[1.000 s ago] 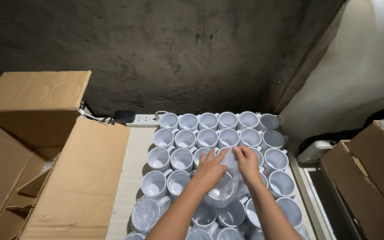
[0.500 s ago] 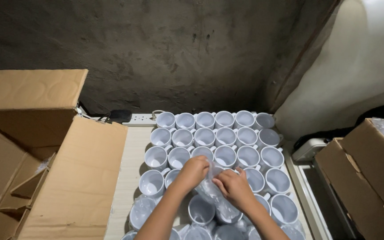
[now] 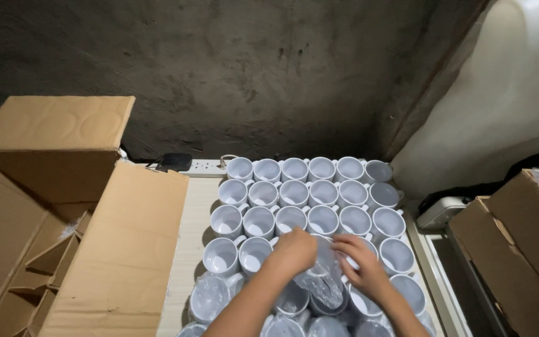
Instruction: The person places white mugs into plastic bags and puts the bagged mugs into the slots of a cardboard box.
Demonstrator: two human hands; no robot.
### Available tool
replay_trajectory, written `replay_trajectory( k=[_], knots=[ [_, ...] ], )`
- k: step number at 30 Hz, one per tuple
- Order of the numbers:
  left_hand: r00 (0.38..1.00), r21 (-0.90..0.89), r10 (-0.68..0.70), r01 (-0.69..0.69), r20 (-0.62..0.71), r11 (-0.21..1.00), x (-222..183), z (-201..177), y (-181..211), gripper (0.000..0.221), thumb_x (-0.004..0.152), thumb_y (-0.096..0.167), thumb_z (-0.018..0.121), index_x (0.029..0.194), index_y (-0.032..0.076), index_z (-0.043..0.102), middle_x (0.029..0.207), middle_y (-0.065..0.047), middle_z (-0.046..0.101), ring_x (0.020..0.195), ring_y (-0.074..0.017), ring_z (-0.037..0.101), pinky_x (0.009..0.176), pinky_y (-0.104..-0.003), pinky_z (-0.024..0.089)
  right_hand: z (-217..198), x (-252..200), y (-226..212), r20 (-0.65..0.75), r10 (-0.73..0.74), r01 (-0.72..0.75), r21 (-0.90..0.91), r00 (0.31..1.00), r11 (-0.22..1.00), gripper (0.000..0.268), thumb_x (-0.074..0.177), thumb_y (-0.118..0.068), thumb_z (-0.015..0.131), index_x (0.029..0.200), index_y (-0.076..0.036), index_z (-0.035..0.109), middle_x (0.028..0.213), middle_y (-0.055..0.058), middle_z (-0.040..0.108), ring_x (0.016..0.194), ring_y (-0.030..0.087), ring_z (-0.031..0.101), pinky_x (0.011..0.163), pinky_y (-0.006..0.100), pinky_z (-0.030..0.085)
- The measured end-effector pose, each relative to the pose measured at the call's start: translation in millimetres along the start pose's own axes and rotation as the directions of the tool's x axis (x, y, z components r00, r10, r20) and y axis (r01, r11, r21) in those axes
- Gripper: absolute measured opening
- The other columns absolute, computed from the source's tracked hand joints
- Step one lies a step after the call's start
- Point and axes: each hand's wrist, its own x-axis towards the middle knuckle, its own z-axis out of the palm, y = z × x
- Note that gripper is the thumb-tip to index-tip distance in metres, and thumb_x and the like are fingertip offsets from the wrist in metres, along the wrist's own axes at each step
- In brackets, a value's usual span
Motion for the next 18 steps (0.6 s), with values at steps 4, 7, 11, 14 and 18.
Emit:
replay_trajectory(
  k=[4, 7, 11, 14, 18],
  knots=[
    [0.998, 0.07, 0.021, -0.025, 0.052, 0.997, 9.2, 23.0, 7.0, 0.017, 0.081, 0.007, 0.066, 0.091, 0.001, 0.079, 0.094, -0.023, 0.074, 0.09, -0.0387, 0.074, 0.073, -0.048, 0.06, -19.7, -41.3, 17.2, -0.157, -0.062, 0.035, -0.169, 0.986, 0.985, 0.034, 0.082, -0.007, 0.07, 0.116, -0.01, 0.07, 0.124, 0.009, 0.068, 0.11, 0.027, 0.07, 0.09, 0.037, 0.057],
    [0.997, 0.092, 0.038, -0.044, 0.066, 0.995, 18.0, 29.2, 11.2, 0.018, 0.085, 0.007, 0.064, 0.093, 0.002, 0.08, 0.097, -0.021, 0.076, 0.091, -0.0374, 0.075, 0.073, -0.048, 0.061, -15.3, -52.7, 16.4, 0.005, -0.229, 0.213, -0.385, 0.973, 0.898, 0.063, 0.065, -0.015, 0.084, 0.125, -0.009, 0.064, 0.125, 0.013, 0.064, 0.11, 0.034, 0.063, 0.09, 0.045, 0.05],
    [0.991, 0.099, 0.011, -0.025, 0.135, 0.995, 21.8, 30.3, 17.1, 0.019, 0.085, 0.009, 0.065, 0.096, 0.004, 0.08, 0.101, -0.02, 0.075, 0.094, -0.0368, 0.074, 0.073, -0.048, 0.061, 6.8, -53.2, 1.8, 0.077, -0.314, 0.321, -0.341, 0.946, 0.884, 0.081, 0.06, -0.028, 0.093, 0.131, -0.009, 0.059, 0.134, 0.017, 0.059, 0.11, 0.036, 0.06, 0.088, 0.047, 0.049],
    [0.989, 0.082, 0.014, -0.026, 0.146, 0.996, 22.3, 28.0, 14.1, 0.019, 0.085, 0.012, 0.065, 0.096, 0.005, 0.079, 0.102, -0.019, 0.075, 0.095, -0.0363, 0.074, 0.075, -0.048, 0.061, 19.4, -39.8, 9.4, 0.055, -0.333, 0.329, -0.37, 0.941, 0.869, 0.068, 0.059, -0.016, 0.084, 0.124, -0.015, 0.068, 0.132, 0.013, 0.063, 0.111, 0.034, 0.061, 0.089, 0.046, 0.05],
    [0.99, 0.001, 0.068, -0.068, 0.124, 0.998, 29.5, 47.2, -1.7, 0.018, 0.088, 0.012, 0.064, 0.096, 0.003, 0.078, 0.102, -0.021, 0.075, 0.095, -0.0376, 0.073, 0.081, -0.048, 0.058, 30.6, -16.6, 22.4, -0.054, -0.263, 0.236, -0.297, 0.963, 0.925, 0.039, 0.059, 0.0, 0.075, 0.095, -0.015, 0.074, 0.11, 0.003, 0.074, 0.114, 0.033, 0.063, 0.095, 0.046, 0.05]
  ],
)
